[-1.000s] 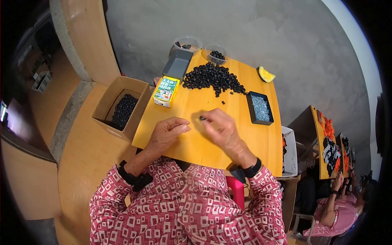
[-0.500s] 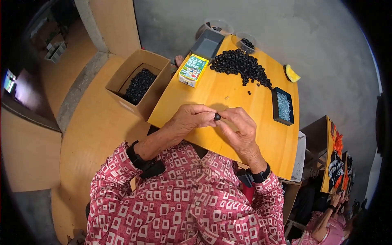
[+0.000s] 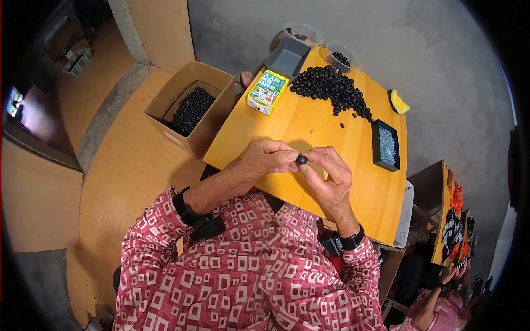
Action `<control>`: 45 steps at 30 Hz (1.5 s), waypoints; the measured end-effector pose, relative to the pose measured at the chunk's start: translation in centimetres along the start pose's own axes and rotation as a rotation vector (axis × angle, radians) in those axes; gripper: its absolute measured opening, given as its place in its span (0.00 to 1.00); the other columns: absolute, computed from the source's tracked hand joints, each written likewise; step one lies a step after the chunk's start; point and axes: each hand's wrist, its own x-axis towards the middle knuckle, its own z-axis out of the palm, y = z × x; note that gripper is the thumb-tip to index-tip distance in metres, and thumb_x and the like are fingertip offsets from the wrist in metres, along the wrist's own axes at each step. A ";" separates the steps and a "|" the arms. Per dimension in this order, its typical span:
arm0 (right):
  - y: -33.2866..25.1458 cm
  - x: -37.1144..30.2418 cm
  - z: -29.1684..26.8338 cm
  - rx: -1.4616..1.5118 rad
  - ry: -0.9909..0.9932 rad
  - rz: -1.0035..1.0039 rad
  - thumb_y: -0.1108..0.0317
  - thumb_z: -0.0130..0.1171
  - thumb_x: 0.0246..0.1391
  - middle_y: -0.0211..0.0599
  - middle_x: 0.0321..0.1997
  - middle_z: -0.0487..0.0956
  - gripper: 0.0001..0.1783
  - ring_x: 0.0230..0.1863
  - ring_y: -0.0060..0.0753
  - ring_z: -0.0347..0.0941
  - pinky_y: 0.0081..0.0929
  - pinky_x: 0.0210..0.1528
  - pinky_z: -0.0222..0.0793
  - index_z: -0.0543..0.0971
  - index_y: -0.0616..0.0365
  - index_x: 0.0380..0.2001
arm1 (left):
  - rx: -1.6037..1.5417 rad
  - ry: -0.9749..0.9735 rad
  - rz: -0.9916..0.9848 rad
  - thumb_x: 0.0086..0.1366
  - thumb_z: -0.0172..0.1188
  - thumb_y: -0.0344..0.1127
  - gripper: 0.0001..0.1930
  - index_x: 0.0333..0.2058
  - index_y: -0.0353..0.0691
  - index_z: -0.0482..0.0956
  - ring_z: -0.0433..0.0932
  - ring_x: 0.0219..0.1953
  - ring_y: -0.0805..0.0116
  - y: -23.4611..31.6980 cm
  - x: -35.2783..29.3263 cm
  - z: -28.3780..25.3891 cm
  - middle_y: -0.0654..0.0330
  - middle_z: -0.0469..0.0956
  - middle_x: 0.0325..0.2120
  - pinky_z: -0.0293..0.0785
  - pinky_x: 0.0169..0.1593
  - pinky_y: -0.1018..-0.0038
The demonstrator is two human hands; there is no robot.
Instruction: The person assembles small parts by picking up black plastic rings and pressing small inserts into them by hand.
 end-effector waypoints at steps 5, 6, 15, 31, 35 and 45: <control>-0.3 0.0 0.0 0.002 0.000 0.024 0.80 0.68 0.44 0.42 0.35 0.80 0.13 0.37 0.37 0.79 0.28 0.38 0.74 0.82 0.63 0.36 | -0.005 0.026 -0.004 0.67 0.62 0.45 0.17 0.43 0.34 0.80 0.79 0.44 0.73 -0.2 0.1 0.1 0.58 0.81 0.38 0.74 0.51 0.80; -0.3 0.0 -0.1 -0.004 -0.006 0.016 0.80 0.68 0.44 0.42 0.35 0.80 0.13 0.37 0.37 0.79 0.28 0.38 0.74 0.82 0.63 0.36 | 0.011 0.020 0.002 0.67 0.62 0.45 0.17 0.43 0.34 0.80 0.79 0.44 0.73 -0.1 0.0 0.1 0.59 0.81 0.38 0.74 0.51 0.80; -0.3 0.4 0.1 -0.080 0.021 0.028 0.77 0.69 0.45 0.40 0.33 0.80 0.11 0.35 0.39 0.78 0.30 0.37 0.74 0.82 0.63 0.35 | 0.134 0.106 0.141 0.66 0.63 0.34 0.12 0.45 0.36 0.80 0.77 0.43 0.78 0.1 0.2 0.6 0.63 0.81 0.39 0.74 0.51 0.80; 8.7 3.1 -6.6 -0.466 -0.014 0.399 0.64 0.64 0.53 0.47 0.39 0.80 0.15 0.40 0.47 0.79 0.36 0.42 0.75 0.82 0.62 0.41 | 0.023 0.128 0.019 0.65 0.63 0.31 0.10 0.44 0.36 0.80 0.82 0.43 0.70 -0.2 0.5 0.0 0.60 0.81 0.38 0.78 0.52 0.75; 12.9 3.5 -7.8 -0.651 -0.135 0.448 0.63 0.65 0.51 0.47 0.40 0.80 0.16 0.42 0.47 0.79 0.38 0.42 0.75 0.83 0.62 0.40 | -0.021 0.171 -0.020 0.66 0.62 0.31 0.10 0.44 0.36 0.79 0.82 0.44 0.69 0.1 0.4 0.4 0.59 0.81 0.39 0.78 0.53 0.75; 12.6 3.4 -5.5 -0.620 -0.140 0.276 0.68 0.64 0.52 0.46 0.36 0.81 0.11 0.38 0.45 0.80 0.36 0.41 0.76 0.83 0.62 0.36 | -0.138 0.166 -0.021 0.67 0.60 0.32 0.10 0.45 0.34 0.78 0.82 0.45 0.67 0.0 0.3 -0.2 0.57 0.80 0.40 0.77 0.55 0.74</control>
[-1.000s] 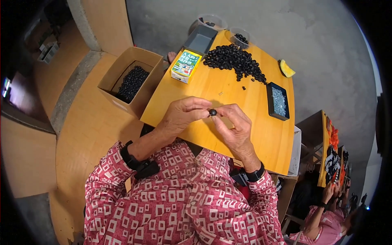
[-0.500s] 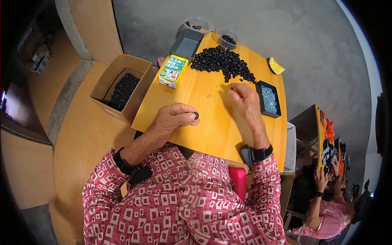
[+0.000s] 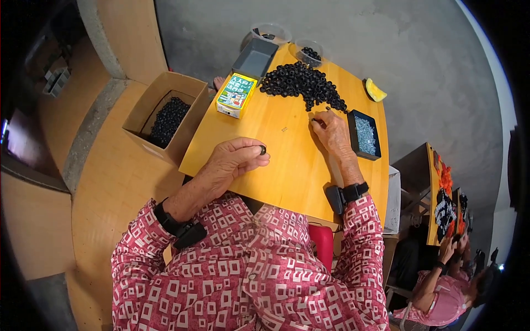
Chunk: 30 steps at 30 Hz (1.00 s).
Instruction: The person assembles small parts by picking up black plastic rings and pressing small inserts into them by hand.
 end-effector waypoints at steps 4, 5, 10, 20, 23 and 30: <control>-3.6 -1.7 -1.5 0.318 0.049 0.036 0.72 0.63 0.51 0.48 0.33 0.81 0.08 0.33 0.47 0.80 0.33 0.36 0.76 0.81 0.65 0.34 | -0.039 -0.028 0.022 0.67 0.59 0.31 0.12 0.47 0.33 0.75 0.80 0.49 0.65 0.3 -0.2 0.6 0.56 0.78 0.43 0.76 0.57 0.73; -5.1 -2.5 -2.3 0.387 0.047 0.036 0.73 0.63 0.51 0.47 0.32 0.80 0.08 0.32 0.46 0.79 0.31 0.35 0.75 0.80 0.66 0.34 | -0.041 -0.021 0.021 0.67 0.59 0.31 0.12 0.47 0.33 0.75 0.80 0.49 0.65 0.4 -0.3 0.8 0.56 0.78 0.43 0.76 0.57 0.73; -11.3 -4.7 -4.2 0.279 0.091 -0.289 0.74 0.65 0.49 0.42 0.31 0.79 0.07 0.31 0.38 0.78 0.31 0.35 0.74 0.78 0.62 0.32 | -0.071 -0.039 0.029 0.67 0.59 0.31 0.14 0.49 0.33 0.75 0.79 0.51 0.65 0.0 -0.8 0.9 0.57 0.77 0.46 0.75 0.58 0.75; -14.0 -5.2 -3.7 0.046 0.095 -0.488 0.74 0.66 0.45 0.39 0.31 0.74 0.10 0.32 0.42 0.74 0.34 0.36 0.71 0.76 0.59 0.32 | 0.075 -0.004 0.055 0.66 0.61 0.32 0.13 0.48 0.38 0.75 0.77 0.48 0.75 -0.7 -0.7 0.6 0.63 0.76 0.45 0.74 0.55 0.77; -14.2 -5.4 -3.4 0.199 0.100 -0.456 0.76 0.67 0.45 0.39 0.30 0.75 0.10 0.32 0.42 0.75 0.34 0.36 0.72 0.77 0.60 0.32 | 0.069 -0.002 0.035 0.66 0.61 0.33 0.14 0.48 0.38 0.75 0.76 0.47 0.77 -0.7 -0.8 0.7 0.64 0.76 0.45 0.74 0.54 0.79; -13.5 -5.8 -2.8 0.389 0.101 -0.343 0.77 0.68 0.45 0.39 0.29 0.77 0.11 0.32 0.41 0.76 0.33 0.34 0.72 0.79 0.61 0.33 | 0.068 -0.044 0.003 0.66 0.62 0.34 0.15 0.49 0.38 0.75 0.75 0.48 0.77 -0.6 -0.7 0.7 0.64 0.76 0.45 0.74 0.55 0.79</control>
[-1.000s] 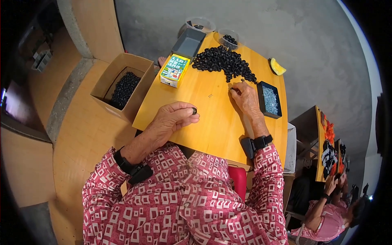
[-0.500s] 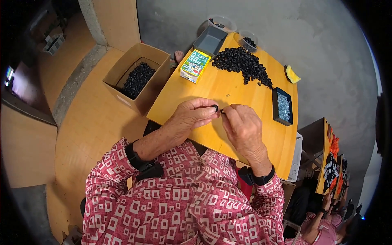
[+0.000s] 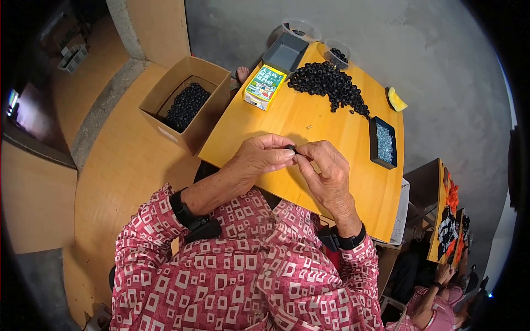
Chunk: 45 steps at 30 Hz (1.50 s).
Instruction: The person assembles small parts by picking up black plastic rings and pressing small inserts into them by hand.
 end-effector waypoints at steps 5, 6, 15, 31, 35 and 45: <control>-0.2 -0.4 -0.3 0.094 -0.006 0.063 0.78 0.67 0.46 0.38 0.30 0.77 0.10 0.32 0.40 0.76 0.33 0.34 0.72 0.79 0.61 0.33 | 0.002 0.024 0.000 0.66 0.62 0.34 0.14 0.49 0.39 0.76 0.75 0.48 0.78 -0.3 0.1 0.0 0.65 0.76 0.44 0.74 0.54 0.80; -0.2 -0.4 -0.4 0.120 0.000 0.084 0.78 0.67 0.46 0.38 0.29 0.77 0.09 0.31 0.40 0.76 0.32 0.34 0.72 0.79 0.61 0.33 | -0.017 0.028 -0.009 0.66 0.62 0.33 0.14 0.48 0.39 0.76 0.75 0.47 0.78 -0.3 0.2 0.2 0.65 0.76 0.44 0.74 0.53 0.80; 0.2 -0.6 -0.3 0.206 0.022 0.117 0.76 0.67 0.48 0.40 0.30 0.78 0.09 0.32 0.39 0.77 0.31 0.33 0.73 0.80 0.62 0.34 | -0.049 0.025 -0.015 0.66 0.60 0.29 0.09 0.45 0.39 0.78 0.76 0.43 0.78 0.1 -0.1 0.3 0.66 0.77 0.40 0.75 0.50 0.81; 0.4 -1.1 -1.5 0.130 0.085 0.103 0.77 0.67 0.48 0.40 0.30 0.79 0.08 0.31 0.39 0.77 0.31 0.34 0.73 0.81 0.63 0.34 | -0.152 -0.105 0.024 0.70 0.58 0.35 0.15 0.50 0.32 0.73 0.80 0.49 0.68 -0.1 -0.1 1.0 0.56 0.77 0.45 0.75 0.57 0.76; 0.3 -1.0 -1.4 0.090 0.077 0.067 0.77 0.67 0.47 0.40 0.30 0.79 0.09 0.31 0.39 0.77 0.31 0.34 0.73 0.81 0.63 0.34 | -0.099 -0.121 0.024 0.70 0.57 0.34 0.15 0.51 0.34 0.72 0.80 0.49 0.66 0.0 -0.1 0.9 0.55 0.77 0.46 0.76 0.57 0.75; 0.3 -1.0 -1.5 -0.030 0.032 -0.018 0.75 0.69 0.45 0.39 0.29 0.78 0.09 0.30 0.40 0.76 0.32 0.34 0.72 0.81 0.62 0.33 | 0.123 -0.108 0.119 0.69 0.58 0.32 0.12 0.48 0.33 0.76 0.80 0.46 0.70 0.0 -0.3 0.8 0.57 0.80 0.42 0.76 0.54 0.77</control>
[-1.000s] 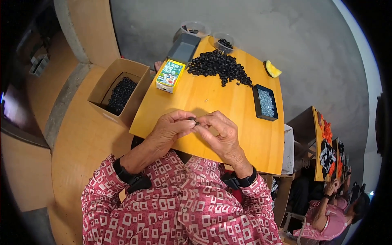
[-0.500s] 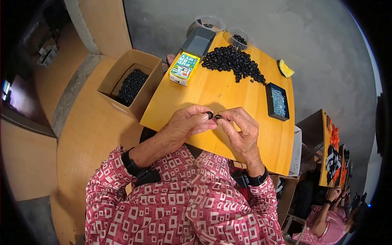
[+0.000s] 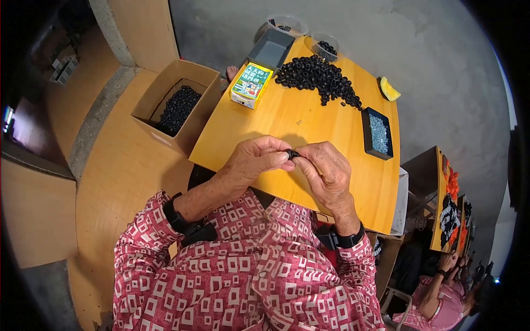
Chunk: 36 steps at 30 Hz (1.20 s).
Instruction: The person assembles small parts by picking up black plastic rings and pressing small inserts into them by hand.
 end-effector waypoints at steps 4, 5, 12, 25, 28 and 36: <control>-0.1 0.1 -0.1 -0.034 -0.005 -0.048 0.75 0.69 0.46 0.40 0.30 0.78 0.10 0.31 0.40 0.76 0.31 0.34 0.72 0.80 0.62 0.33 | 0.038 -0.018 0.033 0.69 0.58 0.32 0.12 0.48 0.33 0.76 0.80 0.46 0.72 0.1 0.0 -0.1 0.59 0.81 0.40 0.75 0.52 0.78; -0.1 -0.1 -0.2 -0.041 -0.015 -0.060 0.75 0.68 0.46 0.40 0.30 0.79 0.10 0.31 0.40 0.76 0.32 0.34 0.73 0.81 0.63 0.34 | 0.054 -0.017 0.033 0.68 0.59 0.32 0.13 0.47 0.31 0.76 0.80 0.44 0.73 0.2 -0.1 0.1 0.58 0.81 0.39 0.75 0.51 0.78; 0.6 -0.2 -0.5 0.071 -0.090 -0.005 0.75 0.67 0.48 0.41 0.31 0.80 0.09 0.33 0.41 0.78 0.33 0.36 0.74 0.81 0.62 0.35 | 0.094 -0.051 0.054 0.68 0.59 0.31 0.13 0.47 0.29 0.76 0.81 0.43 0.73 0.0 0.0 -0.1 0.57 0.81 0.38 0.75 0.51 0.78; 10.0 -2.0 -1.0 -0.195 -0.170 0.313 0.70 0.63 0.52 0.43 0.35 0.79 0.08 0.37 0.47 0.78 0.36 0.39 0.75 0.82 0.60 0.36 | 0.164 0.053 -0.029 0.68 0.58 0.30 0.09 0.45 0.34 0.77 0.81 0.41 0.73 -0.6 0.2 -0.9 0.59 0.81 0.38 0.76 0.51 0.76; 10.2 -1.8 -1.3 -0.290 -0.178 0.323 0.70 0.63 0.52 0.43 0.33 0.78 0.08 0.37 0.47 0.77 0.37 0.39 0.75 0.82 0.60 0.36 | 0.158 0.069 -0.048 0.68 0.58 0.30 0.09 0.45 0.35 0.77 0.81 0.41 0.73 -0.7 0.5 -1.0 0.59 0.82 0.37 0.76 0.51 0.77; 9.4 3.1 1.8 -0.185 -0.200 0.095 0.72 0.61 0.52 0.43 0.32 0.76 0.08 0.38 0.47 0.75 0.39 0.40 0.74 0.82 0.59 0.36 | 0.133 0.104 -0.056 0.68 0.58 0.31 0.09 0.45 0.35 0.78 0.82 0.41 0.73 -0.6 0.5 -1.0 0.60 0.82 0.37 0.77 0.50 0.77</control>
